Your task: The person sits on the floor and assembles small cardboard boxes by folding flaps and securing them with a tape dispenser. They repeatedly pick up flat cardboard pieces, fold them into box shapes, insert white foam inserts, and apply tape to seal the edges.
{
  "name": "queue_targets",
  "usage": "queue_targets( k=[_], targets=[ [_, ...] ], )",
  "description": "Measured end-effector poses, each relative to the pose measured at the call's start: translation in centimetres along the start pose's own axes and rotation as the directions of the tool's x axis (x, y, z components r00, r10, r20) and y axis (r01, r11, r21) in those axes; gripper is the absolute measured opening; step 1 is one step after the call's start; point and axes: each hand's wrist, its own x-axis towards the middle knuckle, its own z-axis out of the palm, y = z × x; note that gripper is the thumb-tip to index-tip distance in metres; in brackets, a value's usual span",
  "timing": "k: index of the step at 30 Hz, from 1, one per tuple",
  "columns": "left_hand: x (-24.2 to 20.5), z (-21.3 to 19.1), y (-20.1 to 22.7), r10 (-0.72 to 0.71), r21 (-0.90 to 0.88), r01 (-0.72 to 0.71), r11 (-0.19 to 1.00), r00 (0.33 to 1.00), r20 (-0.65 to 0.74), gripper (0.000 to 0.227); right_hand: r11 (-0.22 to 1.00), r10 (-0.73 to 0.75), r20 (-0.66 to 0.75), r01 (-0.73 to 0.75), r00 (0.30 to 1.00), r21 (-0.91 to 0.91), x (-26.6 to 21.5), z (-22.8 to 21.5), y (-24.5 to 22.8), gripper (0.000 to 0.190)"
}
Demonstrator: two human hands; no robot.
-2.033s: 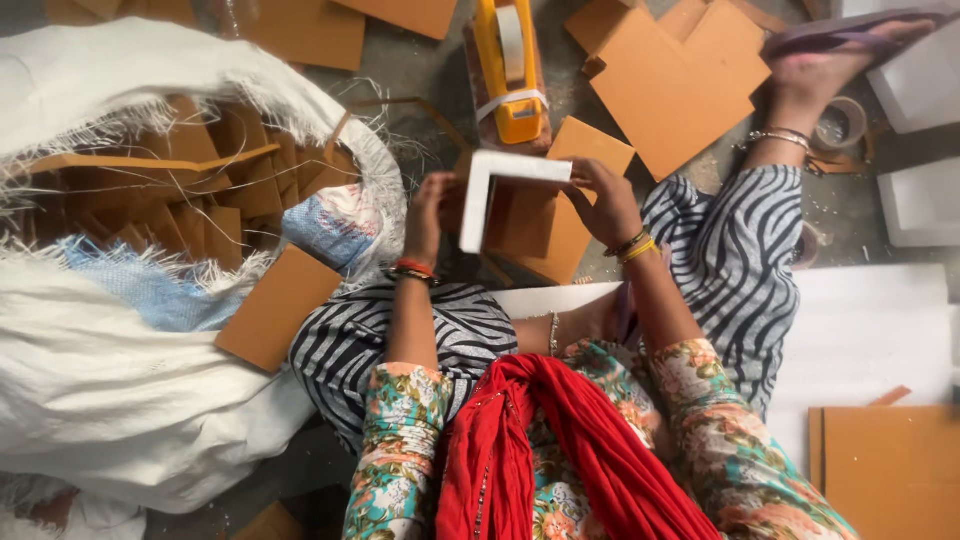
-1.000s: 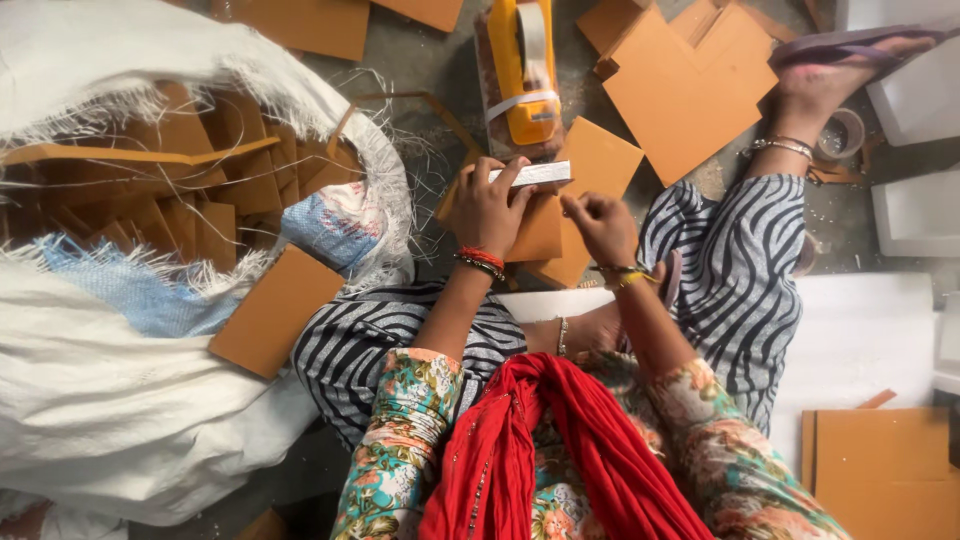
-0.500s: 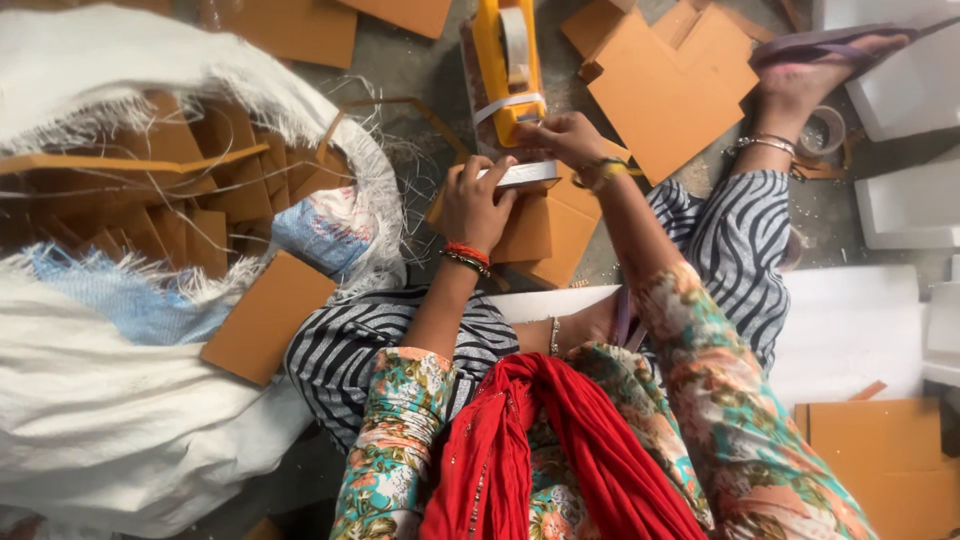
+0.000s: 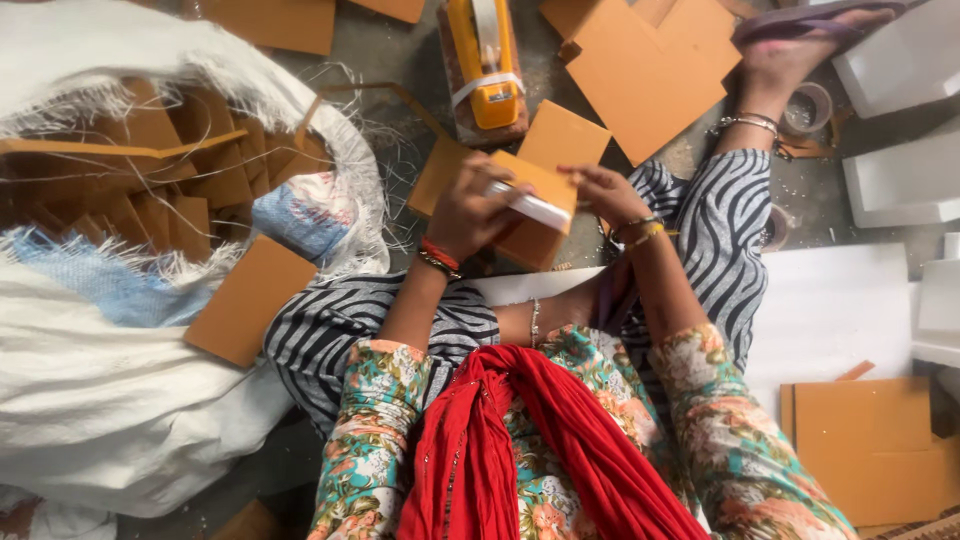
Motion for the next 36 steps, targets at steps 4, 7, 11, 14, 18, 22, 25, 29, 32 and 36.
queue_targets(
  k=[4,7,11,14,18,22,25,29,32,36],
  targets=[
    [-0.3,-0.2,-1.1,-0.214,0.107,0.274,0.956,0.896,-0.389,0.041,0.952,-0.288,0.075,0.294,0.955,-0.084,-1.2,1.3,0.3,0.044],
    [-1.1,-1.7,-2.6,-0.449,0.121,0.487,0.865,0.859,-0.246,0.043,0.845,-0.443,-0.071,0.389,0.894,-0.368,-1.3,4.4,-0.1,0.039],
    [-1.1,-3.3,-3.5,-0.651,0.014,0.653,0.757,0.753,0.096,0.04,0.537,-0.641,0.009,0.457,0.768,-0.709,-3.0,7.7,-1.8,0.034],
    [0.2,-3.4,-2.4,-0.309,-0.39,0.27,0.88,0.95,-0.04,0.048,0.263,-0.663,0.2,0.475,0.721,-0.84,-4.4,10.0,-3.5,0.036],
    [1.4,-3.5,-0.4,-0.471,-0.074,0.512,0.856,0.831,0.297,0.042,0.139,-0.741,0.272,0.536,0.614,-0.832,-4.5,11.9,-4.7,0.038],
    [1.6,-2.2,0.1,-0.452,-0.067,0.454,0.889,0.891,0.039,0.033,0.221,-0.662,0.303,0.564,0.686,-0.795,-2.0,10.1,-5.3,0.036],
    [1.9,-0.5,-0.7,-0.48,-0.031,0.479,0.877,0.875,-0.06,0.032,0.711,-0.559,0.099,0.538,0.823,-0.454,2.4,8.3,-5.7,0.027],
    [1.3,1.3,-0.9,-0.492,0.006,0.493,0.87,0.868,-0.071,0.031,0.827,-0.471,-0.155,0.374,0.868,-0.42,10.0,7.7,-7.0,0.027],
    [0.7,1.4,-0.4,-0.482,0.062,0.487,0.871,0.872,-0.083,0.032,0.784,-0.442,-0.152,0.298,0.884,-0.545,13.3,8.7,-8.2,0.027],
    [0.7,1.5,-0.1,-0.462,0.127,0.477,0.87,0.877,-0.129,0.034,0.581,-0.675,-0.115,0.429,0.729,-0.691,9.4,9.2,-7.3,0.029]
  ],
)
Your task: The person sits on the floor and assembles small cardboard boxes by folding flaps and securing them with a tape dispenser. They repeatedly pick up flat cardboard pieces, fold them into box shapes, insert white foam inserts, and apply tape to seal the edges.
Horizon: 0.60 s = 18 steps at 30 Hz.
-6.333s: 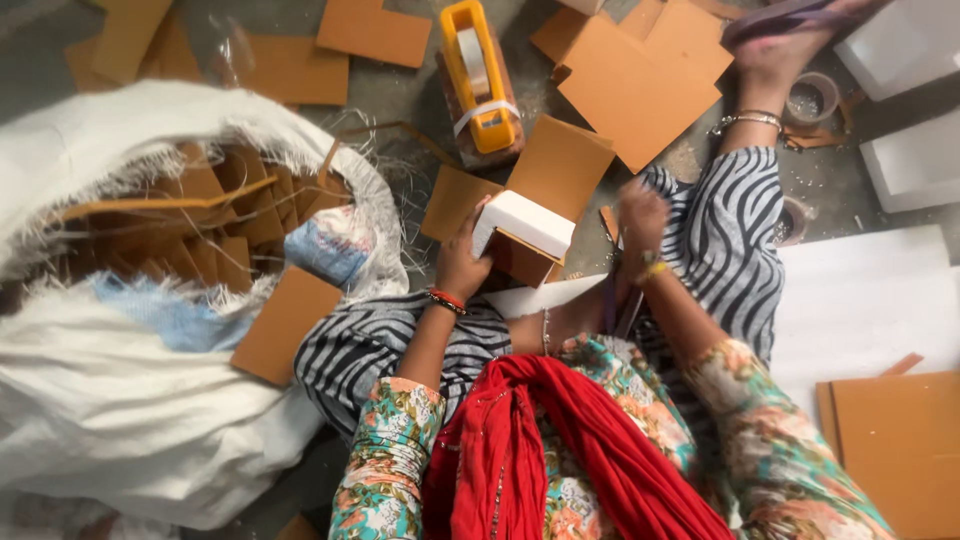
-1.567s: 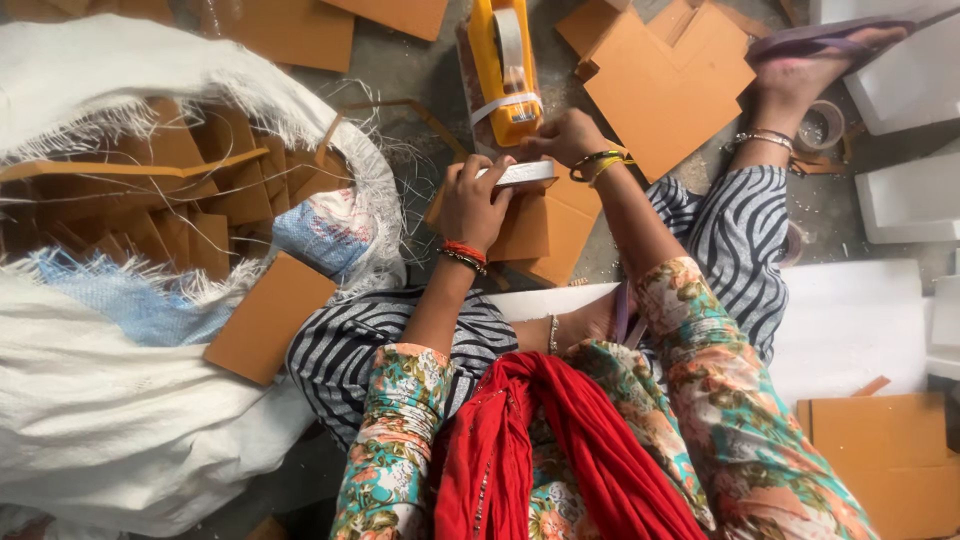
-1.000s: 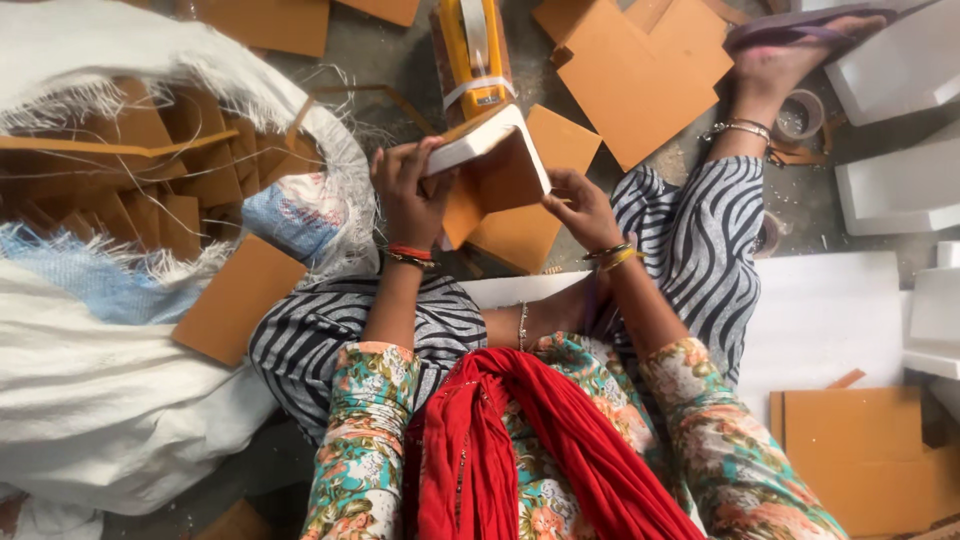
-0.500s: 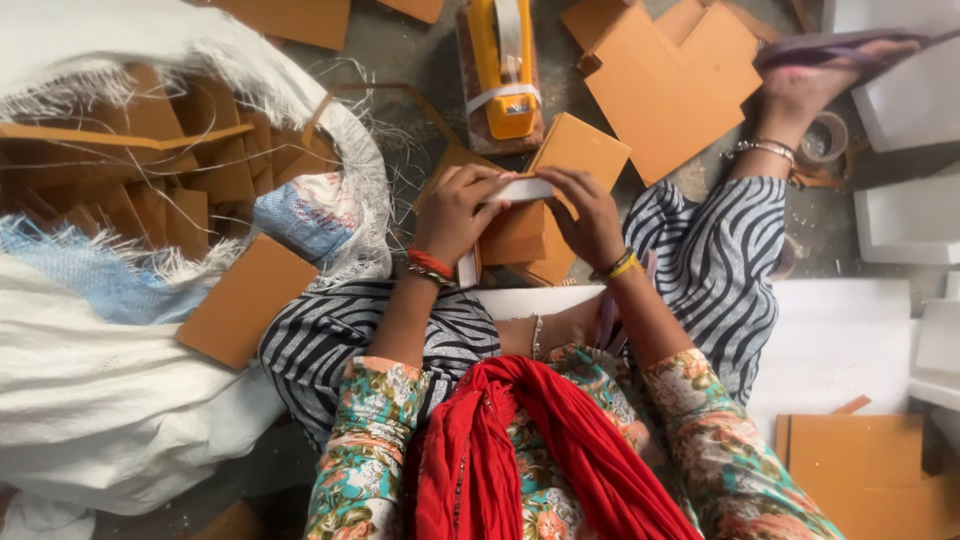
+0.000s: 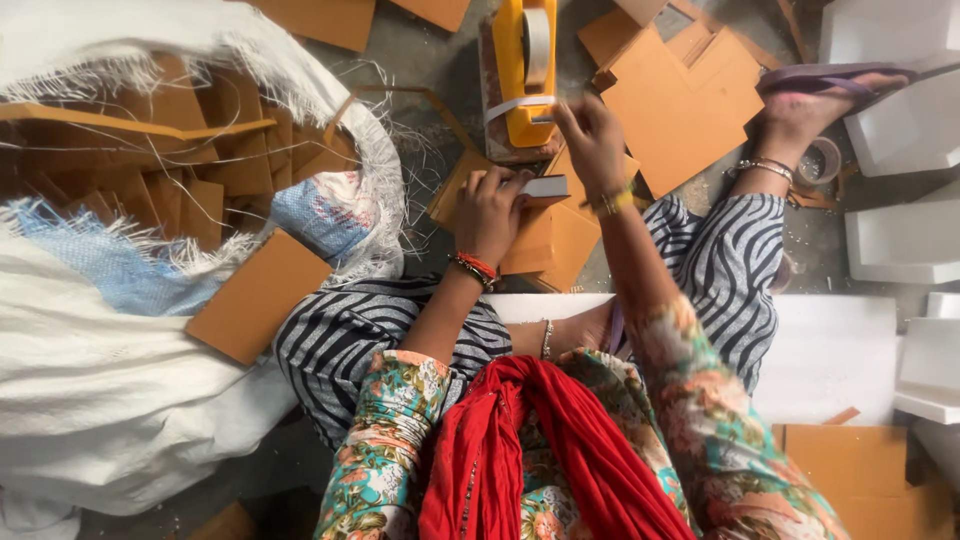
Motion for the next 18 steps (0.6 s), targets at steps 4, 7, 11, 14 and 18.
queue_targets(
  k=[4,7,11,14,18],
  targets=[
    [0.5,0.4,0.1,-0.047,-0.023,0.048,0.999,0.999,0.011,0.031,0.986,0.136,-0.041,-0.14,0.99,-0.088,-10.2,-1.8,-0.2,0.036],
    [0.5,0.6,0.0,-0.034,-0.047,0.035,0.998,0.999,0.025,0.032,0.987,0.145,0.063,-0.14,0.987,-0.078,-12.6,-1.3,1.6,0.036],
    [1.3,-0.1,-0.8,0.032,-0.15,-0.019,0.989,0.996,0.082,0.044,0.772,0.245,0.137,-0.107,0.96,-0.627,-8.9,-1.3,3.1,0.033],
    [1.0,-0.3,-0.8,0.015,-0.149,0.001,0.989,0.994,0.108,0.049,0.709,0.084,0.252,0.12,0.964,-0.695,-7.3,-2.0,2.6,0.035],
    [1.4,0.2,-0.8,-0.003,-0.034,0.007,0.999,0.994,0.109,0.051,0.908,-0.269,0.427,0.375,0.863,-0.186,-3.9,-1.9,1.1,0.057]
  ],
)
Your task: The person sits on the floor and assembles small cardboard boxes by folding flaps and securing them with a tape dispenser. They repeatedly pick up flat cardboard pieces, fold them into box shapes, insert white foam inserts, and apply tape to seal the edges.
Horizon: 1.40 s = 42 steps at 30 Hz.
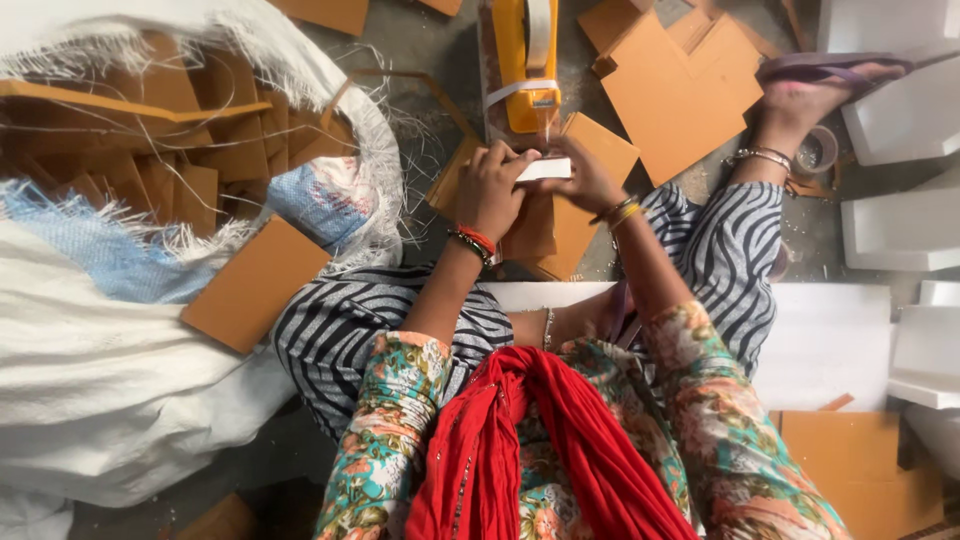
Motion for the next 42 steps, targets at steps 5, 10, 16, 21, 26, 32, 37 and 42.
queue_targets(
  k=[5,10,16,21,26,32,37,42],
  targets=[
    [0.3,0.6,-0.5,-0.016,-0.042,0.017,0.999,1.0,0.02,0.048,0.597,0.562,0.263,-0.605,0.784,0.527,4.7,-0.4,2.4,0.037],
    [-1.2,1.1,-0.4,0.122,-0.027,-0.123,0.992,0.992,-0.026,0.044,0.623,0.564,0.474,-0.726,0.676,0.293,3.2,-0.8,4.7,0.035],
    [-3.9,-1.2,3.3,0.477,0.003,-0.479,0.878,0.875,-0.078,0.042,0.662,0.436,0.319,-0.54,0.842,0.52,-6.1,-3.7,0.7,0.036],
    [-4.4,-3.3,6.8,0.436,-0.419,-0.509,0.752,0.86,-0.265,0.042,-0.093,0.587,0.189,-0.167,0.787,0.982,-14.0,-6.2,-1.6,0.054],
    [-3.6,-1.4,5.4,-0.228,-0.559,0.393,0.73,0.911,0.343,0.064,0.094,0.486,0.086,-0.15,0.869,0.984,-16.0,-6.9,-0.9,0.047],
    [-4.0,5.1,-1.7,-0.209,-0.807,0.292,0.513,0.955,0.212,0.061,0.85,0.461,0.061,-0.46,0.885,0.255,-6.2,-4.0,-0.3,0.03],
    [-4.2,9.5,-4.0,-0.241,-0.793,0.105,0.599,0.969,-0.054,0.05,0.899,0.436,-0.263,-0.405,0.861,0.165,7.8,-0.9,1.3,0.028],
    [-4.3,9.3,-3.5,-0.334,-0.783,0.238,0.575,0.942,0.041,0.042,0.919,0.3,-0.309,-0.36,0.903,-0.159,8.7,-1.2,-1.1,0.027]
  ],
)
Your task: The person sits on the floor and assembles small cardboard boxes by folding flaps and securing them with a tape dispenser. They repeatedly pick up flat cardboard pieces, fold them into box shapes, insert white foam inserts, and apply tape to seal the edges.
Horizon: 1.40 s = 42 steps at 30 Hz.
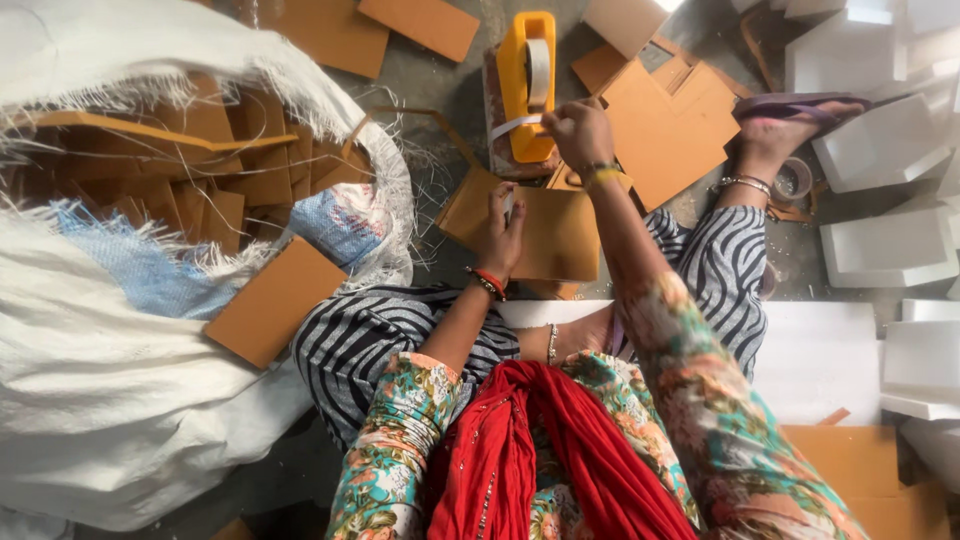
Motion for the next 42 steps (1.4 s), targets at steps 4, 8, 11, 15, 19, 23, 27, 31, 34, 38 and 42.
queue_targets(
  k=[4,8,11,15,19,23,27,31,34,38,42],
  targets=[
    [-0.7,1.4,1.3,-0.182,-0.295,0.173,0.94,0.983,-0.004,0.038,0.9,0.293,0.162,-0.329,0.942,0.286,-8.4,-4.1,-3.0,0.026],
    [-0.2,3.3,2.4,-0.234,-0.337,0.225,0.914,0.972,0.015,0.037,0.941,0.244,0.079,-0.255,0.967,0.221,-13.6,-6.6,-6.0,0.025],
    [0.0,4.2,2.6,-0.019,-0.223,0.014,0.975,1.0,-0.021,0.042,0.972,0.234,0.152,-0.225,0.96,-0.072,-13.4,-7.2,-6.7,0.056],
    [0.0,3.7,2.3,-0.047,-0.235,0.056,0.97,0.998,0.043,0.046,0.958,0.062,0.259,0.016,0.964,-0.287,-9.9,-7.7,-5.2,0.044],
    [-0.5,3.4,1.4,-0.185,-0.267,0.206,0.941,0.977,0.102,0.054,0.872,0.211,0.332,-0.023,0.92,-0.49,-4.9,-6.0,-1.6,0.035],
    [0.4,3.5,0.6,-0.114,-0.217,0.135,0.967,0.987,0.11,0.05,0.979,0.201,0.448,-0.159,0.871,-0.13,-0.9,-1.0,2.5,0.031],
    [0.3,3.7,2.4,0.151,-0.212,-0.132,0.968,0.985,0.079,0.046,0.981,0.182,0.458,-0.19,0.87,-0.028,-1.1,-1.1,5.0,0.032],
    [-2.3,1.9,7.3,0.171,0.09,-0.198,0.976,0.955,0.242,0.053,0.586,0.223,0.443,-0.482,0.868,0.651,-6.9,-7.2,3.7,0.044],
    [-4.6,-0.2,11.3,0.361,0.186,-0.471,0.862,0.829,0.426,0.056,0.39,0.1,0.453,-0.453,0.886,0.801,-14.7,-10.5,1.3,0.05],
    [-5.2,-0.6,15.5,0.225,0.271,-0.494,0.826,0.73,0.645,0.073,0.75,-0.164,0.196,-0.007,0.967,0.662,-19.5,-11.3,-1.0,0.071],
    [-6.2,0.2,16.2,0.32,0.145,-0.582,0.8,0.619,0.717,0.081,0.66,0.092,0.318,-0.296,0.944,0.691,-19.5,-11.3,1.0,0.072]
  ],
)
